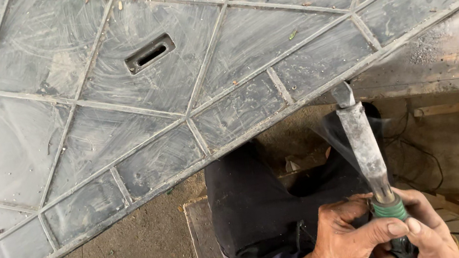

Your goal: The person uses a plastic welding iron to melt and fuse plastic fragments into a groove along the edge of a textured plastic pallet.

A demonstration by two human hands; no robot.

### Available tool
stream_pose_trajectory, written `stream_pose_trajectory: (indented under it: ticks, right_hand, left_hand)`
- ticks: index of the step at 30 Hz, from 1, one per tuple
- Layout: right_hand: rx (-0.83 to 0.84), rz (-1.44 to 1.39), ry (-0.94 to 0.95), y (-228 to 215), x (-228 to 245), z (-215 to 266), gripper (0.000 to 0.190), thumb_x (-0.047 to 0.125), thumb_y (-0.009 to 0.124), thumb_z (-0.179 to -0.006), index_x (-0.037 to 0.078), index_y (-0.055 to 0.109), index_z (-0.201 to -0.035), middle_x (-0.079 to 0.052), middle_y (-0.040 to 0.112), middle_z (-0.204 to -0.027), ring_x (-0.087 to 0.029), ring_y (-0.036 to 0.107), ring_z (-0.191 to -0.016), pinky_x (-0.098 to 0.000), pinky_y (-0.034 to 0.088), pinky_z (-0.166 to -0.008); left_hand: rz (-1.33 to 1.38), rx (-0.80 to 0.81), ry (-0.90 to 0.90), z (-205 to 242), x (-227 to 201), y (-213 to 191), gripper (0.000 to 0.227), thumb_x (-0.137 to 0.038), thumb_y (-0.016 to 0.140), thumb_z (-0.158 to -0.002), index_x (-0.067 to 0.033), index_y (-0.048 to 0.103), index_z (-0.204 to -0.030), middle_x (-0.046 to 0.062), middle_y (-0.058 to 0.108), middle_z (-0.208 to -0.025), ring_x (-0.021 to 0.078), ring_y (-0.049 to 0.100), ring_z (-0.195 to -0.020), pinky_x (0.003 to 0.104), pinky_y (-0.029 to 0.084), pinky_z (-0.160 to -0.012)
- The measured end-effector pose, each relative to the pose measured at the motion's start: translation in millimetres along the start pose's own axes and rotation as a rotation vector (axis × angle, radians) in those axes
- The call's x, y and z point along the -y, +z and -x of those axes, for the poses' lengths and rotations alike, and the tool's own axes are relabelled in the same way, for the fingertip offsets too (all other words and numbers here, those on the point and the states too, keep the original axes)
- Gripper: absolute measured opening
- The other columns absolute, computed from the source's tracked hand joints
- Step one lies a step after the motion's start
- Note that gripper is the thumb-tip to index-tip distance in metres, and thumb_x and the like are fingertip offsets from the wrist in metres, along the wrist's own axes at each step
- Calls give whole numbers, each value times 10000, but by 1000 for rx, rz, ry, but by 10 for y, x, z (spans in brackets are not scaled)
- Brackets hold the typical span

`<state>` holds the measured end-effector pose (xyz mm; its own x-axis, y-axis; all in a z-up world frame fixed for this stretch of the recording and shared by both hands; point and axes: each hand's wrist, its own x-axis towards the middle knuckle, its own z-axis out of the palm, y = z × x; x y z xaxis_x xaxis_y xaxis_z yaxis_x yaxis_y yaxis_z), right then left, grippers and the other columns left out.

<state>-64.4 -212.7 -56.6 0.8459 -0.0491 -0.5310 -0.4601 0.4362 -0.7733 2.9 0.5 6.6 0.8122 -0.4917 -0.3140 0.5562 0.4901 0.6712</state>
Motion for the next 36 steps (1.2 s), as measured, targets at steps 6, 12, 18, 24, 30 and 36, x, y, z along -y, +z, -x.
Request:
stream_pose_trajectory:
  ticks: [6,12,18,24,30,36]
  right_hand:
    - [-43,151,17,-44,-68,-108,610,305,610,-885,-14,559,-1402,-180,640,-1225,-258,612,-1126,-466,495,-961]
    - [-30,250,-105,-422,-158,-289,632,352,682,-865,4,608,-1388,-142,683,-1172,-225,636,-1079,-430,511,-927]
    - [60,133,-99,-776,-113,-390,626,264,733,-915,-33,607,-1451,-168,683,-1156,-260,643,-904,-433,527,-669]
    - [87,134,-88,-811,-88,-324,609,274,719,-902,-33,615,-1418,-171,693,-1187,-229,646,-959,-414,544,-723]
    - [5,191,-45,-931,-97,-398,658,334,738,-834,-10,603,-1378,-143,682,-1168,-218,643,-1034,-405,531,-864]
    - [28,182,3,-1136,-143,-547,681,403,719,-812,-4,618,-1349,-124,673,-1063,-216,632,-965,-403,544,-790]
  left_hand:
    - [60,-32,-29,-7,184,-65,252,-218,797,-990,0,741,-1104,112,698,-960,116,669,-787,253,553,-662]
    - [228,81,-46,-231,392,-147,217,-148,766,-984,-7,714,-1141,102,710,-1029,145,693,-841,292,593,-659]
    - [210,180,32,-433,516,-54,201,-93,741,-1074,68,681,-1179,123,700,-1105,163,692,-972,301,620,-744]
    - [274,137,-21,-347,478,107,176,-99,736,-1049,37,683,-1148,123,694,-1048,195,701,-901,325,623,-694]
    - [219,128,1,-363,462,183,190,-79,735,-1086,95,675,-1136,144,694,-1049,208,696,-806,298,605,-643]
    - [234,92,39,-452,434,267,185,-77,744,-1083,91,687,-1135,133,699,-996,176,699,-856,307,622,-658]
